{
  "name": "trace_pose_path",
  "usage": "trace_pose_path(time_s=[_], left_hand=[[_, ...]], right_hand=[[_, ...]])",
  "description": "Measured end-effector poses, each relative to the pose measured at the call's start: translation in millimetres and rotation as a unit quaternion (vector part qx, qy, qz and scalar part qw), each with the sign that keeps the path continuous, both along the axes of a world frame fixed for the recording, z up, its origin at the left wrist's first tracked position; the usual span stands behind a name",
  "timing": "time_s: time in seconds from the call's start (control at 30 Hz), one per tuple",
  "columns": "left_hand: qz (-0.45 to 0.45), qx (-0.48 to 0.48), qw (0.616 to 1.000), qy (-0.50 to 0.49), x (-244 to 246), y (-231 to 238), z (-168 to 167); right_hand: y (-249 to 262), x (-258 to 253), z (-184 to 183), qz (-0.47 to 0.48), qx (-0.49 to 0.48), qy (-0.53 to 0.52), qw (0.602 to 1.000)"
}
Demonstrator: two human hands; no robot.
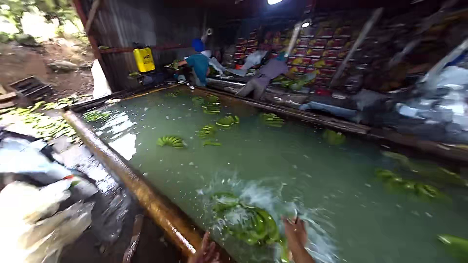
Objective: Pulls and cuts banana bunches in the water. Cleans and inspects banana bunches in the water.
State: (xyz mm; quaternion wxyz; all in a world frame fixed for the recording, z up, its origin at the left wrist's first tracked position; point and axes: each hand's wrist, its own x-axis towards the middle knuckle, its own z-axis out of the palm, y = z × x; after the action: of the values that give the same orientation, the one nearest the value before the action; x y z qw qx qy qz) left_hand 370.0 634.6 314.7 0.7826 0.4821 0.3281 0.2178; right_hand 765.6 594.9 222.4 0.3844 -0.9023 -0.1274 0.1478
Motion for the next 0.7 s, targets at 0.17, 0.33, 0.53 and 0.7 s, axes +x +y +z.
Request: trace_pose_path(time_s=[0.17, 0.33, 0.53, 0.7], left_hand=[[0.302, -0.024, 0.943, 0.138, -175, -79, -75], [0.574, -0.125, 0.723, 0.364, -332, -305, -89], [0.858, -0.315, 0.353, 0.2, -297, -566, -70], [0.88, -0.409, 0.228, 0.079, -206, -645, -131]], right_hand=[[102, -198, -44, 0.367, -0.029, 0.025, 0.929], [106, -460, -40, 0.747, -0.027, 0.11, 0.655], [22, -674, -11, 0.956, 0.01, 0.046, 0.29], [-98, -768, -16, 0.99, -0.06, 0.017, 0.127]])
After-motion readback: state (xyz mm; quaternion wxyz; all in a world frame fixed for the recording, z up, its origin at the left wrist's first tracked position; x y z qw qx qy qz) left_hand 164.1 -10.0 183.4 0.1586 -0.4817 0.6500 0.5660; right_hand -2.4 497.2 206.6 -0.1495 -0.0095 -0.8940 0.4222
